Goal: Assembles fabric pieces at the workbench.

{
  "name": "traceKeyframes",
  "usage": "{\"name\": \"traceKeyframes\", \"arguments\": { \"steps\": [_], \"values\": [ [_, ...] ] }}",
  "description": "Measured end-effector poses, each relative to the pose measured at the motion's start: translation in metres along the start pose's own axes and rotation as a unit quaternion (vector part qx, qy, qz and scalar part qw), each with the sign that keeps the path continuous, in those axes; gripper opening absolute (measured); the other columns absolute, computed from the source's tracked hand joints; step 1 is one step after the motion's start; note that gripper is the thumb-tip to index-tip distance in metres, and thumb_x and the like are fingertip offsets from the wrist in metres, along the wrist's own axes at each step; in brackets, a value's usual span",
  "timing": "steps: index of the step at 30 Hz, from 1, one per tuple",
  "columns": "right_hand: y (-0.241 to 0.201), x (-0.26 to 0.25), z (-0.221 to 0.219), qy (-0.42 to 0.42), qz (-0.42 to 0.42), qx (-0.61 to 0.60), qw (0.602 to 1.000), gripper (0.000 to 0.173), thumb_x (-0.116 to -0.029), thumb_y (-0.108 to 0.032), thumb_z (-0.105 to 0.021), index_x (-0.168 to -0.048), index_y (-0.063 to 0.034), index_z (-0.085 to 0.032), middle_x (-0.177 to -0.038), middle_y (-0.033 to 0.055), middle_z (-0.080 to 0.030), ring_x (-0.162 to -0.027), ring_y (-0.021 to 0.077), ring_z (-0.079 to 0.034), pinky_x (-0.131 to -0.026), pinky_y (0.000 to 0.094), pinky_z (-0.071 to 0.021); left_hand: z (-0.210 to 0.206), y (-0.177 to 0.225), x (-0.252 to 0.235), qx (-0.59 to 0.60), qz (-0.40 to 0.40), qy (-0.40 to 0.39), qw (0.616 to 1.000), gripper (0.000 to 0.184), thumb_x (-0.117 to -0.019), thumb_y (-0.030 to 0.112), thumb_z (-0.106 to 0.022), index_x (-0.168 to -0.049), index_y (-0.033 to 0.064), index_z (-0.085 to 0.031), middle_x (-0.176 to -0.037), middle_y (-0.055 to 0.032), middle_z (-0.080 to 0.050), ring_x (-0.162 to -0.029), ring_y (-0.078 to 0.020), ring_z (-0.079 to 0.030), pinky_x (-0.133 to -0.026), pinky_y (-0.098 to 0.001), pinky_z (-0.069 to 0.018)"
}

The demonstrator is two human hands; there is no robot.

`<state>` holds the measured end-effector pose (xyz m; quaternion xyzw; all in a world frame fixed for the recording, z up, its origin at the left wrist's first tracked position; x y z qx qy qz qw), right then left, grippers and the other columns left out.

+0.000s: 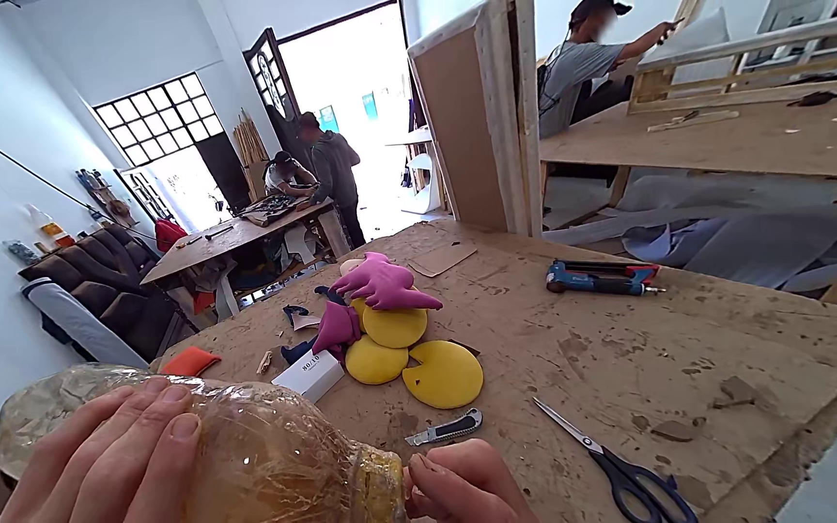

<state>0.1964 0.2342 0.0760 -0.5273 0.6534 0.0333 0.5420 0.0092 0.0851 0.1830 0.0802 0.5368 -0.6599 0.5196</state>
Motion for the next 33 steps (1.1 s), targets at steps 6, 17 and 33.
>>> {"name": "traceKeyframes", "arguments": {
  "steps": [6, 17, 33],
  "values": [
    [0.002, 0.000, -0.003, -0.009, 0.000, 0.022, 1.000, 0.029, -0.0948, -0.011, -0.073, -0.124, -0.0115, -0.072, -0.103, -0.0004, -0.059, -0.092, 0.0025, -0.063, -0.078, 0.0179, -0.0601, 0.001, 0.003, 0.002, 0.002, 0.016, -0.002, 1.000, 0.040, -0.0997, 0.030, -0.058, -0.133, 0.0118, -0.044, -0.116, -0.0135, -0.060, -0.114, -0.0291, -0.062, -0.103, -0.0425, -0.0469],
    [0.036, 0.001, -0.001, -0.123, -0.266, -0.229, 0.928, 0.025, -0.0949, -0.019, -0.057, -0.111, -0.0070, -0.071, -0.101, 0.0038, -0.068, -0.080, 0.0149, -0.070, -0.067, 0.0332, -0.0620, -0.020, 0.013, 0.034, -0.004, 0.244, -0.203, 0.948, 0.071, -0.0734, 0.035, -0.082, -0.127, -0.0059, -0.059, -0.103, -0.0267, -0.068, -0.084, -0.0444, -0.070, -0.064, -0.0567, -0.0569],
    [0.064, 0.052, 0.025, -0.185, -0.520, -0.309, 0.775, 0.051, -0.0892, -0.029, -0.066, -0.138, -0.0120, -0.064, -0.105, 0.0032, -0.070, -0.083, 0.0135, -0.069, -0.065, 0.0274, -0.0591, -0.019, 0.110, 0.385, 0.160, 0.775, -0.009, 0.611, 0.083, -0.0717, 0.030, -0.089, -0.138, -0.0009, -0.049, -0.118, -0.0130, -0.068, -0.102, -0.0162, -0.070, -0.091, -0.0392, -0.0608]
  ]
}}
Point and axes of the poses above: each hand's wrist, its own x-axis away from the middle knuckle, its own z-axis out of the back of the hand, y = z × x, the point moved 5 cm from there along -x, towards the middle knuckle
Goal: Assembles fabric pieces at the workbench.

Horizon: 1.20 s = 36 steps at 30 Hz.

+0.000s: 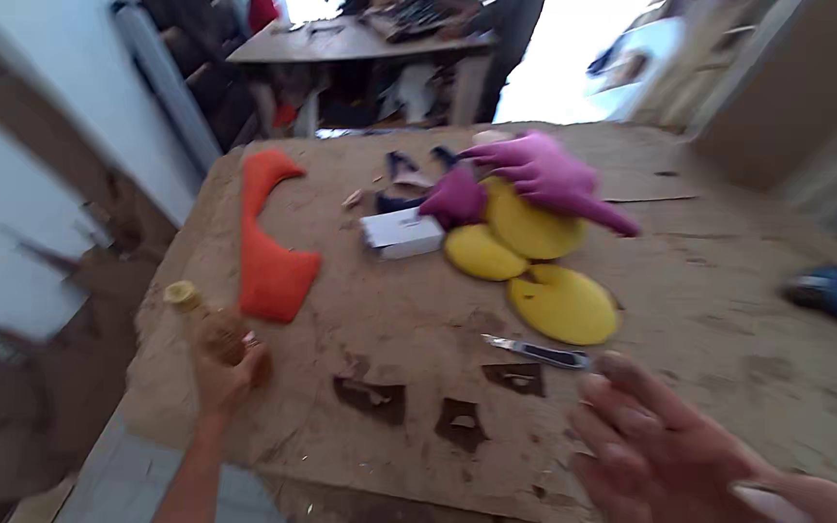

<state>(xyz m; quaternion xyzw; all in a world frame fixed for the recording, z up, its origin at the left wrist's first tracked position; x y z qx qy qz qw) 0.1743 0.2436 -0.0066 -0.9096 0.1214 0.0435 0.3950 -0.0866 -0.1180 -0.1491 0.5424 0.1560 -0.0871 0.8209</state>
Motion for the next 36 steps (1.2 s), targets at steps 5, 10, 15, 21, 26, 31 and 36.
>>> {"name": "traceKeyframes", "arguments": {
  "steps": [5, 10, 15, 21, 26, 31, 36],
  "values": [
    [0.025, -0.006, 0.010, 0.006, -0.036, 0.056, 0.998, 0.046, -0.0910, -0.029, -0.062, -0.135, -0.0166, -0.067, -0.104, -0.0017, -0.070, -0.084, 0.0126, -0.068, -0.068, 0.0283, -0.0572, 0.008, -0.026, 0.009, -0.058, 0.071, 0.008, 0.996, 0.119, -0.0633, 0.053, -0.092, -0.151, -0.0012, -0.033, -0.129, -0.0171, -0.064, -0.117, -0.0221, -0.066, -0.103, -0.0461, -0.0552],
    [0.027, -0.005, 0.018, -0.006, -0.038, 0.080, 0.996, 0.047, -0.0930, -0.025, -0.064, -0.139, -0.0204, -0.064, -0.112, 0.0030, -0.072, -0.091, 0.0151, -0.070, -0.076, 0.0306, -0.0603, 0.023, -0.030, 0.047, -0.039, 0.024, 0.037, 0.998, 0.119, -0.0785, 0.053, -0.081, -0.159, -0.0029, -0.015, -0.156, -0.0275, -0.038, -0.140, -0.0328, -0.047, -0.111, -0.0519, -0.0455],
    [0.076, -0.002, 0.042, 0.099, -0.034, 0.475, 0.874, 0.059, -0.0890, -0.005, -0.060, -0.147, -0.0026, -0.052, -0.110, 0.0069, -0.072, -0.095, 0.0208, -0.072, -0.077, 0.0387, -0.0645, -0.024, 0.017, 0.121, -0.105, -0.011, -0.026, 0.994, 0.041, -0.1005, 0.024, -0.054, -0.123, -0.0094, -0.061, -0.118, -0.0216, -0.067, -0.112, -0.0279, -0.065, -0.096, -0.0453, -0.0553],
    [0.154, -0.024, 0.084, 0.125, -0.041, 0.588, 0.798, 0.062, -0.0874, -0.020, -0.066, -0.149, -0.0209, -0.055, -0.119, 0.0025, -0.067, -0.105, 0.0131, -0.069, -0.080, 0.0332, -0.0630, -0.144, 0.011, 0.093, -0.292, -0.183, -0.367, 0.864, 0.030, -0.0951, 0.025, -0.067, -0.124, 0.0189, -0.071, -0.149, -0.0054, -0.055, -0.149, -0.0287, -0.038, -0.119, -0.0632, -0.0286],
    [0.169, -0.033, 0.099, 0.134, -0.113, 0.543, 0.821, 0.071, -0.0898, -0.027, -0.068, -0.156, -0.0237, -0.044, -0.131, 0.0024, -0.065, -0.117, 0.0139, -0.067, -0.091, 0.0364, -0.0619, -0.129, 0.038, 0.096, -0.183, -0.239, -0.376, 0.876, 0.023, -0.1031, 0.030, -0.057, -0.116, 0.0203, -0.073, -0.111, 0.0025, -0.074, -0.109, -0.0149, -0.069, -0.103, -0.0494, -0.0498],
    [0.136, -0.030, 0.075, 0.190, -0.040, 0.378, 0.905, 0.064, -0.0923, -0.004, -0.066, -0.153, -0.0136, -0.049, -0.095, 0.0054, -0.077, -0.081, 0.0186, -0.074, -0.075, 0.0336, -0.0637, -0.111, 0.094, 0.097, 0.160, -0.031, -0.319, 0.934, 0.038, -0.0897, 0.016, -0.078, -0.124, 0.0038, -0.065, -0.106, -0.0013, -0.074, -0.098, -0.0117, -0.071, -0.089, -0.0333, -0.0619],
    [0.107, -0.030, 0.035, 0.236, 0.087, 0.341, 0.906, 0.068, -0.0906, 0.000, -0.067, -0.154, -0.0069, -0.045, -0.095, 0.0077, -0.076, -0.080, 0.0186, -0.074, -0.073, 0.0312, -0.0643, -0.130, 0.131, 0.133, 0.519, 0.232, -0.246, 0.785, 0.067, -0.0853, 0.018, -0.084, -0.141, 0.0041, -0.049, -0.117, -0.0160, -0.071, -0.104, -0.0260, -0.072, -0.094, -0.0470, -0.0598]
  ]
}}
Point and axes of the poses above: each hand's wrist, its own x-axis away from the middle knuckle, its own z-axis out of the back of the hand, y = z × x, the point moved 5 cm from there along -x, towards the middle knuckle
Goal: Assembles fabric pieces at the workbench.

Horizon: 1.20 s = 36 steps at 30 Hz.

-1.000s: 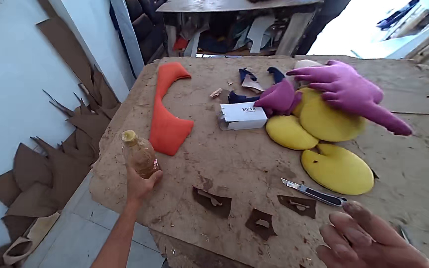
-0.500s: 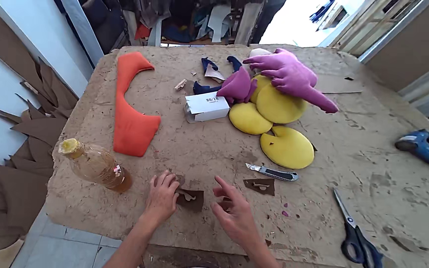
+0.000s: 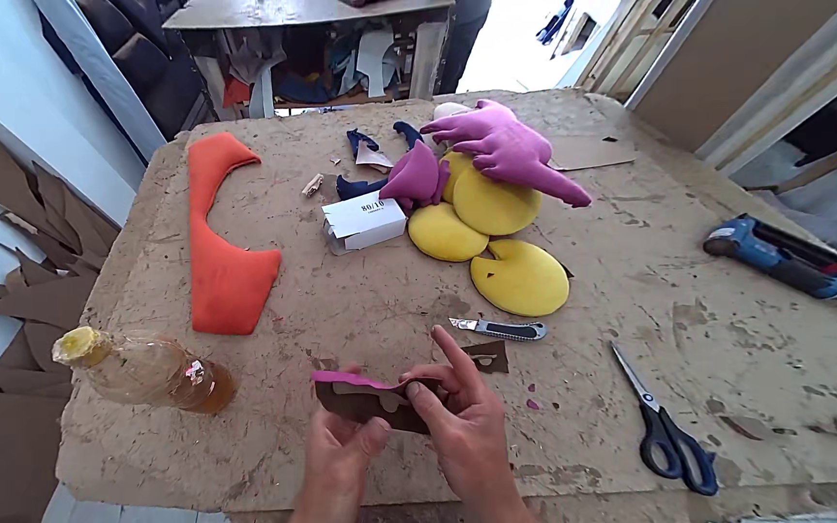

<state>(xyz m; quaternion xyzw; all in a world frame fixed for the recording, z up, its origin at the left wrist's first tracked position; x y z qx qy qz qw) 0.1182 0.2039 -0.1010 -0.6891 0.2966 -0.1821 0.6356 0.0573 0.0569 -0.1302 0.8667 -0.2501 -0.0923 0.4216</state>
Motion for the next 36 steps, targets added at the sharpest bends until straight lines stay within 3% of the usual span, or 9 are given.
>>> {"name": "traceKeyframes", "arguments": {
  "steps": [4, 8, 11, 16, 19, 21, 22, 28, 36],
  "values": [
    [-0.026, 0.013, -0.005, -0.002, 0.097, 0.057, 0.994, 0.062, -0.0908, -0.001, -0.066, -0.150, 0.0016, -0.045, -0.096, 0.0036, -0.076, -0.082, 0.0124, -0.074, -0.074, 0.0259, -0.0639, -0.016, 0.006, 0.006, -0.039, -0.045, 0.021, 0.998, 0.025, -0.0899, 0.013, -0.078, -0.111, 0.0001, -0.073, -0.107, -0.0154, -0.076, -0.098, -0.0220, -0.075, -0.091, -0.0411, -0.0616],
    [-0.023, 0.010, 0.004, 0.021, -0.049, 0.041, 0.998, 0.051, -0.0924, -0.009, -0.063, -0.143, -0.0053, -0.056, -0.076, 0.0036, -0.072, -0.064, 0.0135, -0.069, -0.058, 0.0283, -0.0595, -0.025, 0.012, 0.013, -0.097, -0.067, -0.070, 0.991, 0.020, -0.0943, 0.015, -0.073, -0.110, 0.0027, -0.074, -0.103, -0.0107, -0.077, -0.095, -0.0168, -0.075, -0.090, -0.0370, -0.0624],
    [-0.010, 0.004, 0.028, 0.012, -0.121, -0.009, 0.992, 0.042, -0.0996, -0.016, -0.057, -0.140, -0.0094, -0.061, -0.091, 0.0110, -0.074, -0.076, 0.0223, -0.072, -0.067, 0.0378, -0.0625, -0.023, 0.009, 0.017, -0.090, 0.010, -0.022, 0.996, 0.018, -0.0942, 0.008, -0.072, -0.106, -0.0052, -0.072, -0.098, -0.0163, -0.076, -0.088, -0.0217, -0.076, -0.084, -0.0408, -0.0642],
    [-0.040, 0.030, 0.054, -0.120, -0.014, -0.045, 0.992, 0.045, -0.1027, -0.045, -0.050, -0.124, -0.0139, -0.074, -0.108, 0.0034, -0.070, -0.083, 0.0108, -0.065, -0.065, 0.0265, -0.0550, -0.019, 0.016, 0.013, -0.108, 0.050, 0.078, 0.990, 0.017, -0.0918, 0.006, -0.072, -0.101, -0.0088, -0.070, -0.091, -0.0208, -0.075, -0.078, -0.0262, -0.076, -0.073, -0.0427, -0.0662],
    [-0.055, 0.041, 0.042, -0.175, 0.049, 0.057, 0.982, 0.052, -0.1065, -0.052, -0.035, -0.119, -0.0243, -0.077, -0.122, 0.0024, -0.063, -0.104, 0.0112, -0.059, -0.080, 0.0258, -0.0515, -0.026, 0.018, 0.012, -0.133, 0.030, 0.052, 0.989, 0.016, -0.0906, 0.006, -0.074, -0.098, -0.0079, -0.070, -0.088, -0.0199, -0.075, -0.077, -0.0254, -0.076, -0.072, -0.0415, -0.0664],
    [-0.052, 0.038, 0.037, -0.172, 0.059, 0.122, 0.976, 0.059, -0.1064, -0.057, -0.027, -0.113, -0.0294, -0.078, -0.140, 0.0060, -0.058, -0.133, 0.0224, -0.048, -0.107, 0.0404, -0.0423, -0.031, 0.019, 0.015, -0.142, 0.022, 0.030, 0.989, 0.015, -0.0907, 0.006, -0.074, -0.098, -0.0066, -0.071, -0.088, -0.0180, -0.075, -0.077, -0.0230, -0.076, -0.072, -0.0388, -0.0662],
    [-0.048, 0.036, 0.035, -0.173, 0.046, 0.122, 0.976, 0.062, -0.1054, -0.059, -0.025, -0.110, -0.0290, -0.079, -0.145, 0.0074, -0.056, -0.140, 0.0261, -0.044, -0.113, 0.0451, -0.0380, -0.033, 0.021, 0.015, -0.145, 0.019, 0.021, 0.989, 0.015, -0.0910, 0.007, -0.074, -0.098, -0.0059, -0.071, -0.088, -0.0171, -0.076, -0.078, -0.0219, -0.076, -0.073, -0.0379, -0.0660],
    [-0.041, 0.035, 0.033, -0.191, -0.026, -0.004, 0.981, 0.068, -0.1050, -0.055, -0.030, -0.113, -0.0060, -0.077, -0.124, 0.0140, -0.071, -0.123, 0.0251, -0.063, -0.105, 0.0422, -0.0489, -0.032, 0.026, 0.016, -0.125, 0.008, -0.007, 0.992, 0.016, -0.0908, 0.007, -0.075, -0.100, -0.0060, -0.072, -0.091, -0.0169, -0.076, -0.083, -0.0216, -0.076, -0.080, -0.0385, -0.0654],
    [-0.052, 0.033, 0.033, -0.222, 0.029, 0.109, 0.969, 0.064, -0.1068, -0.052, -0.028, -0.115, -0.0119, -0.077, -0.121, 0.0082, -0.072, -0.118, 0.0199, -0.064, -0.099, 0.0384, -0.0534, -0.029, 0.035, 0.017, -0.141, -0.041, -0.061, 0.987, 0.014, -0.0915, 0.007, -0.075, -0.101, -0.0028, -0.073, -0.094, -0.0126, -0.078, -0.086, -0.0174, -0.077, -0.082, -0.0349, -0.0652]
  ]
}}
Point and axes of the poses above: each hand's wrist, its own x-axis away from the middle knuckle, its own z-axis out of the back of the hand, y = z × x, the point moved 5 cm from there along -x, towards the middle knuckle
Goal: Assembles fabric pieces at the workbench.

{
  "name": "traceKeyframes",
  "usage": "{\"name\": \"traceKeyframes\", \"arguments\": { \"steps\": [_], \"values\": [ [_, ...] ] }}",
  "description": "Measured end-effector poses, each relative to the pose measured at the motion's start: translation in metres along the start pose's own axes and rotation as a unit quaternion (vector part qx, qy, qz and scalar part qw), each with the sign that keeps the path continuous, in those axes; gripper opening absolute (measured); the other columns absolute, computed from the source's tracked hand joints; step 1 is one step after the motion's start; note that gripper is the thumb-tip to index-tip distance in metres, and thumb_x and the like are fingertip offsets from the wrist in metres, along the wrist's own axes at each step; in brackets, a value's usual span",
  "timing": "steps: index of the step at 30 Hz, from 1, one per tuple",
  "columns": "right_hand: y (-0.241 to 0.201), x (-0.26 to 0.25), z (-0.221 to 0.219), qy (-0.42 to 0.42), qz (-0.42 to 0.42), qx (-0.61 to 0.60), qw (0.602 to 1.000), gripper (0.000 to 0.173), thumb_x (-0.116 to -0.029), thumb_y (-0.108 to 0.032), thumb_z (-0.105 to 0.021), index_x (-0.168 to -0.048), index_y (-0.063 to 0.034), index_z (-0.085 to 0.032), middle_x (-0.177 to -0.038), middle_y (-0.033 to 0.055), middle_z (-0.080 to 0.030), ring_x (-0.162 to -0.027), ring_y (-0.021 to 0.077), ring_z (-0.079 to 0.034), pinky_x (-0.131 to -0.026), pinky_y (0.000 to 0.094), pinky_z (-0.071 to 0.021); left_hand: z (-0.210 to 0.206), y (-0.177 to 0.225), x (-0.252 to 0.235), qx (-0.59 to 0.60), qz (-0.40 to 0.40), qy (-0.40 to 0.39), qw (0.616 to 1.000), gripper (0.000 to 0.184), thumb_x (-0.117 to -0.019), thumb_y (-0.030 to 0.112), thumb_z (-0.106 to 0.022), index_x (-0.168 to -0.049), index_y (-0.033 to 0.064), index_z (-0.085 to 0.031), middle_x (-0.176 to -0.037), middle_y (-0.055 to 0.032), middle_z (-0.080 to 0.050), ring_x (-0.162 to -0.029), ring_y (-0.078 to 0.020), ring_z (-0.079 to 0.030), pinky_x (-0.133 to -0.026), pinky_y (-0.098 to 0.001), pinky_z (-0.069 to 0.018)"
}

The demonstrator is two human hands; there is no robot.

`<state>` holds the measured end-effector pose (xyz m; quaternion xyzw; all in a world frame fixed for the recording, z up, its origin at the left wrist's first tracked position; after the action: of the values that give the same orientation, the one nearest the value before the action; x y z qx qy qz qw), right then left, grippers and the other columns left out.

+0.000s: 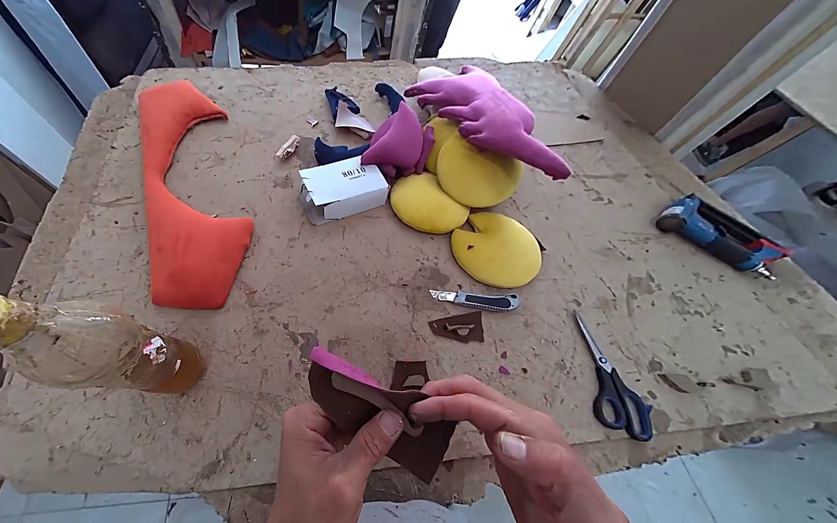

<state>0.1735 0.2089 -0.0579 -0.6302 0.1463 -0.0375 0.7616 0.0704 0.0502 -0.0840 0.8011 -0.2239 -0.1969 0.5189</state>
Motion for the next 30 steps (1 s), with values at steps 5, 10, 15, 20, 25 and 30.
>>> {"name": "traceKeyframes", "arguments": {
  "steps": [5, 10, 15, 20, 25, 30],
  "values": [
    [-0.010, 0.000, 0.000, -0.013, 0.014, 0.120, 0.993, 0.065, -0.1069, -0.052, -0.024, -0.116, -0.0150, -0.077, -0.123, 0.0046, -0.071, -0.116, 0.0151, -0.063, -0.094, 0.0367, -0.0528, -0.001, 0.003, 0.000, -0.012, 0.005, -0.003, 1.000, 0.013, -0.0923, 0.006, -0.074, -0.102, -0.0028, -0.073, -0.094, -0.0112, -0.078, -0.085, -0.0165, -0.077, -0.080, -0.0337, -0.0653],
    [-0.025, 0.004, -0.008, -0.025, 0.024, 0.249, 0.968, 0.058, -0.1058, -0.041, -0.028, -0.119, -0.0148, -0.077, -0.130, 0.0111, -0.068, -0.120, 0.0217, -0.062, -0.095, 0.0409, -0.0536, -0.002, 0.003, 0.001, -0.037, -0.005, 0.024, 0.999, 0.013, -0.0917, 0.005, -0.074, -0.101, -0.0037, -0.072, -0.093, -0.0118, -0.077, -0.085, -0.0170, -0.076, -0.080, -0.0339, -0.0654],
    [-0.034, 0.008, -0.012, -0.029, 0.105, 0.403, 0.909, 0.049, -0.1014, -0.040, -0.036, -0.115, -0.0166, -0.076, -0.134, 0.0097, -0.067, -0.125, 0.0242, -0.061, -0.101, 0.0426, -0.0508, -0.006, 0.002, 0.002, -0.086, -0.012, 0.012, 0.996, 0.013, -0.0927, 0.006, -0.072, -0.100, -0.0042, -0.072, -0.092, -0.0114, -0.077, -0.084, -0.0171, -0.076, -0.078, -0.0334, -0.0662],
    [-0.026, 0.003, -0.004, -0.083, 0.148, 0.269, 0.948, 0.038, -0.1032, -0.033, -0.041, -0.090, -0.0126, -0.069, -0.139, 0.0112, -0.062, -0.132, 0.0236, -0.057, -0.106, 0.0413, -0.0511, -0.009, 0.000, 0.003, -0.110, -0.030, -0.014, 0.993, 0.014, -0.0946, 0.009, -0.072, -0.103, -0.0034, -0.071, -0.095, -0.0099, -0.077, -0.086, -0.0170, -0.076, -0.079, -0.0352, -0.0666],
    [-0.023, 0.004, 0.018, -0.030, 0.071, -0.008, 0.997, 0.043, -0.1028, -0.054, -0.041, -0.101, -0.0258, -0.074, -0.148, 0.0057, -0.052, -0.141, 0.0282, -0.047, -0.112, 0.0484, -0.0471, 0.001, 0.009, -0.010, 0.022, -0.027, 0.014, 0.999, 0.018, -0.0931, 0.014, -0.075, -0.108, 0.0030, -0.074, -0.100, -0.0100, -0.077, -0.092, -0.0155, -0.075, -0.087, -0.0343, -0.0633],
    [-0.037, 0.010, 0.006, 0.018, 0.081, 0.064, 0.995, 0.047, -0.1038, -0.052, -0.036, -0.110, -0.0255, -0.075, -0.148, 0.0060, -0.051, -0.145, 0.0235, -0.040, -0.116, 0.0445, -0.0405, -0.006, 0.010, -0.009, 0.101, -0.004, -0.009, 0.995, 0.019, -0.0934, 0.012, -0.074, -0.110, 0.0027, -0.074, -0.103, -0.0116, -0.077, -0.096, -0.0162, -0.075, -0.090, -0.0356, -0.0620]
  ]
}}
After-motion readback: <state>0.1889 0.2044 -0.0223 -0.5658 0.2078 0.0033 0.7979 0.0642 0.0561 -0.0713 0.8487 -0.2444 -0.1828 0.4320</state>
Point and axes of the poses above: each hand's wrist, its own x-axis away from the middle knuckle, its own z-axis out of the back of the hand, y = z × x, the point moved 5 cm from there along -x, towards the middle knuckle
